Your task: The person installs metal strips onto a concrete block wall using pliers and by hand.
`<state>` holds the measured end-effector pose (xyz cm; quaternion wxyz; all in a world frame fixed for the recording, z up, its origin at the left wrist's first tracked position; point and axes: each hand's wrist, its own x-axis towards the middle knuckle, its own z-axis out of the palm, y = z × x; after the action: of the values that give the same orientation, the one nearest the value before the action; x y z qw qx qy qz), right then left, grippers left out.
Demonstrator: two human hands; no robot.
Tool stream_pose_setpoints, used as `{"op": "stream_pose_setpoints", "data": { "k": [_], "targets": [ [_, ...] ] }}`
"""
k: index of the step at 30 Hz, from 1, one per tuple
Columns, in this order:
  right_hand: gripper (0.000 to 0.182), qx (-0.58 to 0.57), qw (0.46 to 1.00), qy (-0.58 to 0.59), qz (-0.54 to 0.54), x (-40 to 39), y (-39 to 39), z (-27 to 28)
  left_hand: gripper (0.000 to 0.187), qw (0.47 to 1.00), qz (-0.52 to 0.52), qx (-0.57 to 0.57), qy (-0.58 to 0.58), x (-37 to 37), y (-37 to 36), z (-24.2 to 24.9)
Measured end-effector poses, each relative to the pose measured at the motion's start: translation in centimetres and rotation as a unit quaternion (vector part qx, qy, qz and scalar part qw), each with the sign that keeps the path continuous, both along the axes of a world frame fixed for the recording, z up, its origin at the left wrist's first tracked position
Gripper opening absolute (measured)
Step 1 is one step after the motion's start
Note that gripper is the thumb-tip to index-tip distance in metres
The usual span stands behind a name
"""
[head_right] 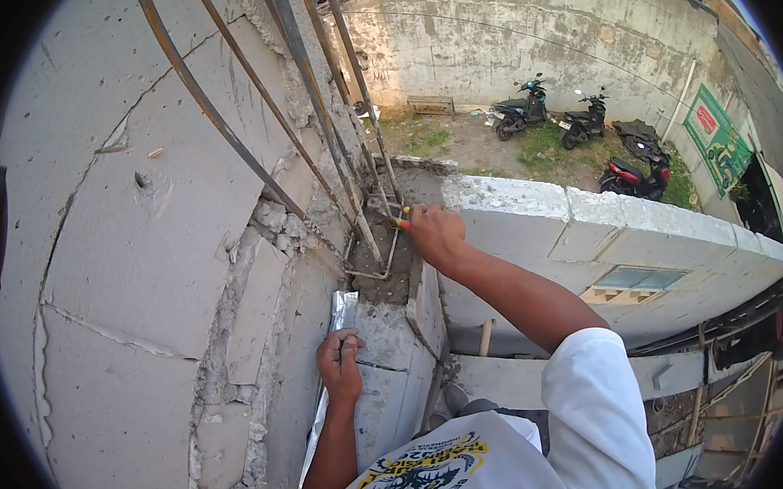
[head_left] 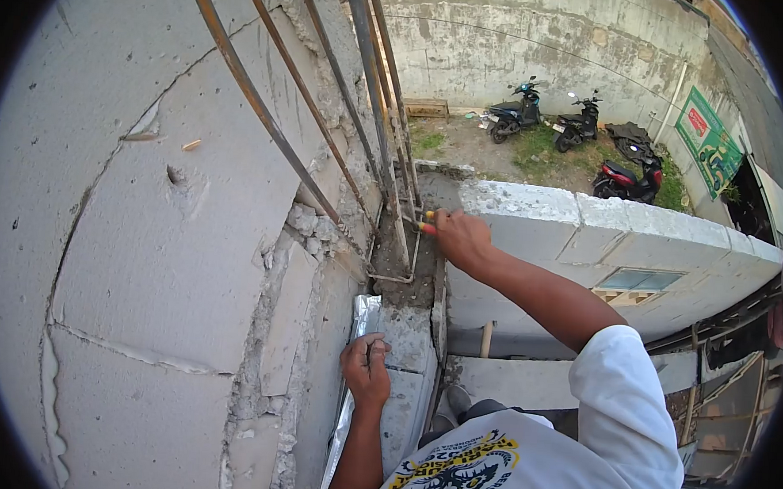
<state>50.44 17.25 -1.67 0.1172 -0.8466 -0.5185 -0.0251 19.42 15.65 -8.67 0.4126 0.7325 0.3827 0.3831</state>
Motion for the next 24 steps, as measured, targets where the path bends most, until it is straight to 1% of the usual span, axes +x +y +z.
{"op": "stream_pose_setpoints", "data": {
  "k": [2,3,5,6,8,9,11,12,13,15,17,18,20,21,22,23,24],
  "targets": [
    [0.037,-0.041,0.998,-0.032,0.033,0.5,0.3,0.3,0.017,1.000,-0.003,0.008,0.019,0.2,0.2,0.5],
    [0.037,-0.036,0.998,-0.037,0.031,1.3,0.5,0.7,0.017,1.000,-0.004,0.013,0.014,0.6,0.6,0.7],
    [0.035,0.018,0.998,-0.029,0.052,0.8,-0.3,2.5,0.017,0.997,-0.001,-0.069,-0.037,0.0,0.1,0.4],
    [0.035,0.018,0.998,-0.026,0.058,0.5,-0.7,3.2,0.017,0.997,0.005,-0.070,-0.034,-0.2,0.1,0.3],
    [0.033,0.025,0.999,-0.032,0.026,0.3,-1.4,4.5,0.016,0.996,0.001,0.088,0.009,0.0,0.4,0.2],
    [0.033,0.025,0.999,-0.032,0.028,0.2,-0.9,4.0,0.016,0.996,0.003,0.087,0.009,0.1,0.5,0.4],
    [0.030,0.026,1.000,0.009,0.005,0.4,-0.2,1.3,0.016,0.998,0.002,0.065,0.006,0.4,0.2,0.6],
    [0.029,0.015,1.000,0.011,0.018,1.1,-0.4,-0.1,0.016,0.998,-0.001,0.065,0.006,0.2,0.2,0.5],
    [0.029,0.015,1.000,0.007,0.017,1.4,-0.7,-0.3,0.016,0.997,-0.005,0.075,0.012,0.2,0.2,0.3],
    [0.030,-0.051,0.998,0.000,0.038,2.0,0.0,-0.2,0.016,0.996,-0.001,0.091,0.012,0.3,0.4,0.3],
    [0.029,-0.023,0.999,-0.004,0.039,1.2,-0.6,1.9,0.016,1.000,-0.002,0.021,-0.016,0.2,0.2,0.3],
    [0.028,-0.001,1.000,0.001,0.031,0.7,-1.0,2.4,0.016,1.000,0.008,0.020,-0.017,0.0,0.1,0.3],
    [0.027,0.003,1.000,0.006,0.029,0.4,-0.7,2.4,0.016,0.996,0.001,0.086,0.007,0.1,0.3,0.4],
    [0.026,0.007,1.000,0.014,0.015,0.4,-0.7,2.4,0.016,0.996,0.004,0.085,0.006,0.0,0.5,0.2],
    [0.026,0.004,1.000,0.013,0.014,0.8,-0.6,2.0,0.016,0.999,0.002,0.048,0.004,-0.1,0.5,-0.1],
    [0.027,-0.044,0.999,0.006,0.021,1.6,-0.3,1.5,0.017,1.000,-0.003,0.010,0.001,0.0,0.3,-0.4],
    [0.029,-0.092,0.995,-0.002,0.029,2.2,-0.3,1.2,0.017,1.000,-0.004,0.008,-0.001,0.1,0.1,-0.6]
  ]
}}
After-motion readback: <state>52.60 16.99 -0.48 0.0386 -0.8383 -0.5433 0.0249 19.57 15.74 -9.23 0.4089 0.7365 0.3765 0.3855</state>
